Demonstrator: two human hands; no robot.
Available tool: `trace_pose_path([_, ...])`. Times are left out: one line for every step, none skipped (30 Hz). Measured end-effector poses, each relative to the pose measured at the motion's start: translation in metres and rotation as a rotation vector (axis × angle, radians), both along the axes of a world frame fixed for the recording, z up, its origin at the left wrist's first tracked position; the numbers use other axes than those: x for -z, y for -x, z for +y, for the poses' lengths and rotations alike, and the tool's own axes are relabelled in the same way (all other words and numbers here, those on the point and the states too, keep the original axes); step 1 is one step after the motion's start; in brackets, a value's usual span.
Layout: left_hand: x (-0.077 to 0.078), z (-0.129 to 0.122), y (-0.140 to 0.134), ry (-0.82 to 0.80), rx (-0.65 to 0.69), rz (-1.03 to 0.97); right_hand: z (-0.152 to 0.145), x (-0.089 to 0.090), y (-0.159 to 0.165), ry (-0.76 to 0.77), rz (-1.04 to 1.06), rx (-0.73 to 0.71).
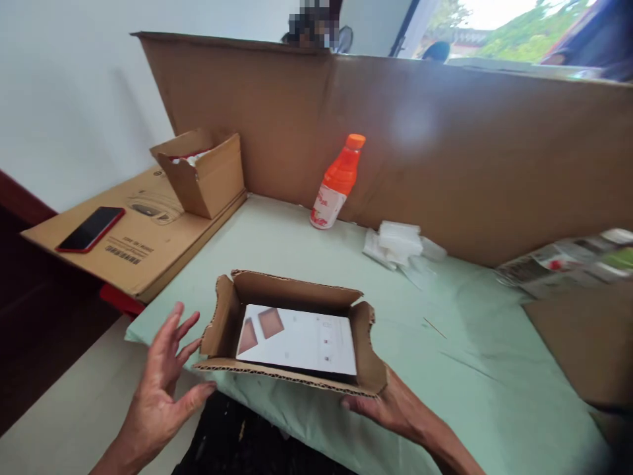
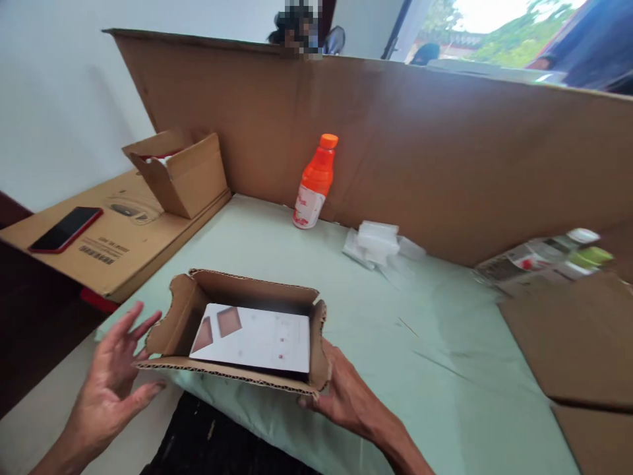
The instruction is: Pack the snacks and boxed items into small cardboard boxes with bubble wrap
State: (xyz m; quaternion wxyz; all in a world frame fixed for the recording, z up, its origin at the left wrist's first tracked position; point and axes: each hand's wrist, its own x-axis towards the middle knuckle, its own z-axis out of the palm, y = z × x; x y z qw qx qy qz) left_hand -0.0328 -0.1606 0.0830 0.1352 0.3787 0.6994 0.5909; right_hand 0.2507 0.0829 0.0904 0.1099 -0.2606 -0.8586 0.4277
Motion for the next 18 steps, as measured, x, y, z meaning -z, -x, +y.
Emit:
trace_pose_path([0.01,0.003,0.002,0.1,0.039,-0.021,-0.009,0.001,-0.005,0.011,-0.006,-0.041])
trace_pose_path([0.019,0.009,0.003,0.21,0.084,-0.017,-0.016,0.002,-0.01,0.011,0.01,-0.036])
trace_pose_path([0.027,0.017,0.004,0.3,0.124,-0.003,-0.021,0.005,-0.014,0.006,0.032,-0.024])
trace_pose_path([0.032,0.026,0.003,0.353,0.16,0.006,-0.023,0.009,-0.017,-0.004,0.057,-0.011])
trace_pose_path([0.034,0.037,0.001,0.369,0.194,0.004,-0.024,0.013,-0.019,-0.021,0.082,0.006])
trace_pose_path([0.035,0.048,-0.004,0.36,0.228,-0.01,-0.023,0.018,-0.022,-0.046,0.103,0.035])
trace_pose_path([0.034,0.06,-0.011,0.332,0.257,-0.026,-0.021,0.023,-0.025,-0.079,0.119,0.083])
trace_pose_path([0.032,0.071,-0.019,0.299,0.284,-0.037,-0.018,0.028,-0.029,-0.115,0.125,0.143])
trace_pose_path([0.031,0.082,-0.027,0.267,0.309,-0.041,-0.013,0.032,-0.034,-0.146,0.118,0.207])
trace_pose_path([0.031,0.092,-0.035,0.24,0.334,-0.043,-0.009,0.036,-0.039,-0.167,0.098,0.268])
trace_pose_path([0.032,0.102,-0.043,0.218,0.358,-0.044,-0.004,0.039,-0.045,-0.179,0.07,0.319])
trace_pose_path([0.034,0.11,-0.049,0.206,0.376,-0.048,0.002,0.039,-0.052,-0.179,0.036,0.352])
trace_pose_path([0.037,0.116,-0.053,0.204,0.385,-0.053,0.006,0.036,-0.06,-0.176,0.0,0.363])
trace_pose_path([0.041,0.121,-0.056,0.208,0.385,-0.055,0.011,0.03,-0.069,-0.182,-0.028,0.36])
trace_pose_path([0.044,0.124,-0.057,0.217,0.374,-0.052,0.015,0.019,-0.079,-0.209,-0.043,0.35])
trace_pose_path([0.047,0.126,-0.056,0.228,0.359,-0.043,0.018,0.003,-0.088,-0.255,-0.046,0.341])
trace_pose_path([0.05,0.127,-0.053,0.237,0.346,-0.032,0.021,-0.017,-0.097,-0.318,-0.033,0.345])
trace_pose_path([0.051,0.127,-0.05,0.244,0.343,-0.021,0.023,-0.04,-0.103,-0.392,-0.007,0.363])
